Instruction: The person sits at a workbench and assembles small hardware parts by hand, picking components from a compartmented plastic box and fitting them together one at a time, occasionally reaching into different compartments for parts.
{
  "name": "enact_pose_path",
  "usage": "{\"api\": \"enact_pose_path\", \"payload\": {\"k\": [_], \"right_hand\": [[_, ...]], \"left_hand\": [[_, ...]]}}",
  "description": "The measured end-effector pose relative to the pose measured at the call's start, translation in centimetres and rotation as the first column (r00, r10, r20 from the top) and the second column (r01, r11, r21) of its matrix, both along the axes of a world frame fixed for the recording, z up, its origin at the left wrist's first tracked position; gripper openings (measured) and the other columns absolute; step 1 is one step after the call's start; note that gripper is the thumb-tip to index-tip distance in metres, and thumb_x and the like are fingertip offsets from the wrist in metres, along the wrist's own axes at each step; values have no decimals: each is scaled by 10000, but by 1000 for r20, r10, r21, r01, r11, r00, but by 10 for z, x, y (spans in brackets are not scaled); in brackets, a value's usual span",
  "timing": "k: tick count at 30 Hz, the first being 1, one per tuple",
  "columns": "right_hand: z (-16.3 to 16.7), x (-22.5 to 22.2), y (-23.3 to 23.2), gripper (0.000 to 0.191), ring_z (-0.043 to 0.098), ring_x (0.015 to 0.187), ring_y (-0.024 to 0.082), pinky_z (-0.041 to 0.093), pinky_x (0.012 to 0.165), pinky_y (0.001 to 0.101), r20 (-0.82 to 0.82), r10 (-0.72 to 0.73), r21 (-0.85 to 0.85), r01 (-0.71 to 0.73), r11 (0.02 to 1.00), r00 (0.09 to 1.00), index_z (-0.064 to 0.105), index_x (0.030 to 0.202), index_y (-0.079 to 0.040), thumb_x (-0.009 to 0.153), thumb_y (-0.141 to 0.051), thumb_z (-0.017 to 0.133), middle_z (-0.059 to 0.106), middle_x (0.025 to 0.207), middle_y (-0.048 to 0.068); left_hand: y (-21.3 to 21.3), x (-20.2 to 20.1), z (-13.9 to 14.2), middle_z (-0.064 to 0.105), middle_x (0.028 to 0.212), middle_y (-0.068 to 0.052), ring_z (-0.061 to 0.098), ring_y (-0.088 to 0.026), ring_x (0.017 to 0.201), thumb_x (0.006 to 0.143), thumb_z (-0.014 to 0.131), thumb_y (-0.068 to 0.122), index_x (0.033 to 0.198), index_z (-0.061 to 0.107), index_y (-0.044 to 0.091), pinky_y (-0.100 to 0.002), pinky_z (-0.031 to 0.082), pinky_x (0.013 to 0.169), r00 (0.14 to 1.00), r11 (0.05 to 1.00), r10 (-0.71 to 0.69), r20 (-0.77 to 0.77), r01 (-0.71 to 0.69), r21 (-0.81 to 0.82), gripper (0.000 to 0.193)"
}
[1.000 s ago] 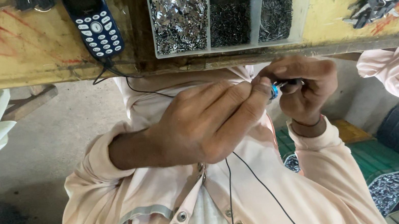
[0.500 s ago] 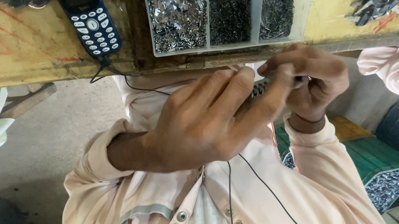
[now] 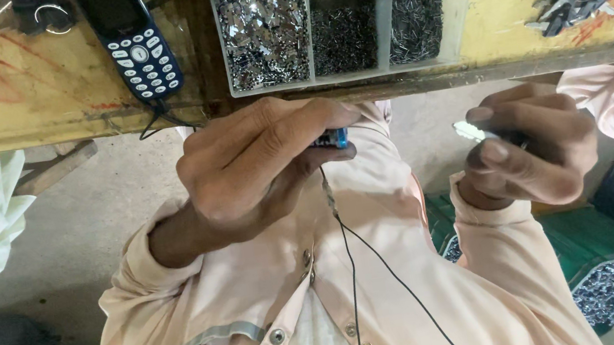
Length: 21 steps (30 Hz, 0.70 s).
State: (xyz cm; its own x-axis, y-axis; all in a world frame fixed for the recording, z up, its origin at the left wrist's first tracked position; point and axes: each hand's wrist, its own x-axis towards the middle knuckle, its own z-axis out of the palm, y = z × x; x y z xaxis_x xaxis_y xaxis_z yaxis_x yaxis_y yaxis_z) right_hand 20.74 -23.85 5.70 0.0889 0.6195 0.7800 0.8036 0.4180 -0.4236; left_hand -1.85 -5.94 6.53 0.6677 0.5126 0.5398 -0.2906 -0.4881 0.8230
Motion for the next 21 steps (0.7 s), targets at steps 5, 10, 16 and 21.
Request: {"api": "enact_pose_path", "payload": {"k": [5, 10, 16, 21], "right_hand": [[9, -12, -5, 236, 632, 717, 272, 547, 623, 381, 6, 34, -68, -34, 997, 999, 725, 1155, -147, 925, -173, 771, 660, 928, 153], [15, -14, -13, 270, 660, 760, 258, 567, 677, 403, 88, 91, -117, -80, 990, 992, 698, 1125, -151, 892, -70, 807, 637, 1019, 127], [17, 2, -16, 227, 693, 829, 255, 550, 741, 397, 188, 256, -192, -221, 956, 948, 723, 1100, -135, 890, -105, 803, 638, 1055, 151], [18, -1, -20, 190, 697, 884, 231, 551, 772, 382, 231, 239, -186, -198, 962, 943, 757, 1105, -156, 930, -96, 799, 641, 1100, 128]], "left_hand": [[-7, 0, -5, 734, 985, -126, 735, -186, 812, 851, 869, 0, 1177, 657, -48, -313, 593, 660, 1000, 999, -2, 27, 3, -41, 392], [-7, -3, -3, 728, 1008, -117, 739, -181, 841, 885, 873, 1, 1189, 660, -30, -303, 607, 695, 1000, 998, -4, -14, 4, -64, 373], [-9, -3, -5, 730, 985, -85, 736, -149, 794, 900, 906, 9, 1198, 693, -8, -276, 585, 641, 997, 996, -22, -71, 16, -92, 367], [-10, 1, -6, 736, 1009, -120, 738, -171, 821, 868, 874, -9, 1164, 662, -35, -290, 604, 681, 999, 996, -34, -18, 33, -85, 365]]}}
